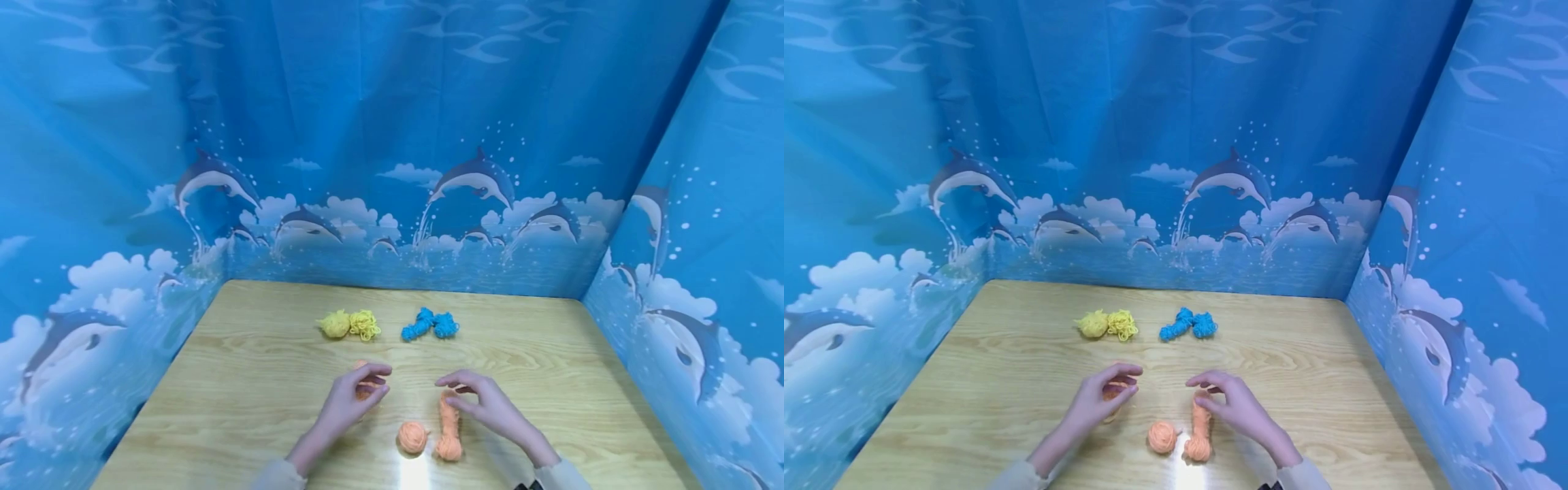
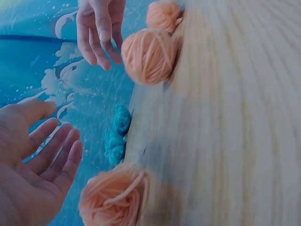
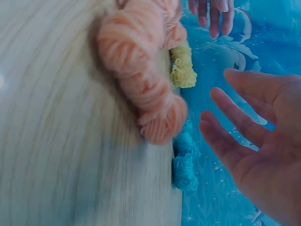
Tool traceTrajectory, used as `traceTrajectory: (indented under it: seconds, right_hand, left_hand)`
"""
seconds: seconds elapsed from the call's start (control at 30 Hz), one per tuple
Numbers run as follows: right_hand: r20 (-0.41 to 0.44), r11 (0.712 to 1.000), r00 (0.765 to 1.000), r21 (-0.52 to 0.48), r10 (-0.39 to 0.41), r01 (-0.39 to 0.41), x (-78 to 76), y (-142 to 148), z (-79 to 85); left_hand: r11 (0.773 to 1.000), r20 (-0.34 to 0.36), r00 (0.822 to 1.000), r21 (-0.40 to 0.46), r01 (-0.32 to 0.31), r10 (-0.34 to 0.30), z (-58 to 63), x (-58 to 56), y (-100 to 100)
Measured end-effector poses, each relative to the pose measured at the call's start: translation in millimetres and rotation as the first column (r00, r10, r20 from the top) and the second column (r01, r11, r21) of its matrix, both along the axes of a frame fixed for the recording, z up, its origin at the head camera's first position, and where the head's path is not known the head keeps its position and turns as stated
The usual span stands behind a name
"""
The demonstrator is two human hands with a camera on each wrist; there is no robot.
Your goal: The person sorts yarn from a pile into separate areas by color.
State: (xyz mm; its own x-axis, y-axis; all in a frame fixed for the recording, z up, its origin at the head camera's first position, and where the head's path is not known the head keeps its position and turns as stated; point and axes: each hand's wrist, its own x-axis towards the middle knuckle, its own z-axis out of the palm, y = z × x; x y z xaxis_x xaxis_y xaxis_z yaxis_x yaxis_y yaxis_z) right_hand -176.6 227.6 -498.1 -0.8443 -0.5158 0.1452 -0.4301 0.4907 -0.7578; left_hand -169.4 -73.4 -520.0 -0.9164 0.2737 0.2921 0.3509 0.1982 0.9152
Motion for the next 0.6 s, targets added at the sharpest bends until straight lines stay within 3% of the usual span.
traceTrajectory:
  seconds: [0.2, 0.37, 0.6]
  right_hand:
    - [-0.116, 0.992, 0.991, 0.117, 0.06, -0.046, 5.9, 4.1, -2.1]
    - [-0.202, 0.97, 0.969, 0.223, 0.144, -0.097, 9.7, 6.2, -0.7]
    - [-0.207, 0.933, 0.96, 0.342, 0.186, -0.107, 12.0, 3.0, -1.0]
  left_hand:
    - [0.995, 0.044, 0.995, -0.038, 0.093, -0.091, -7.1, 4.5, 8.5]
    - [0.981, 0.082, 0.984, -0.107, 0.164, -0.156, -8.8, 9.0, 13.1]
    - [0.957, 0.104, 0.974, -0.188, 0.219, -0.202, -10.9, 15.1, 17.0]
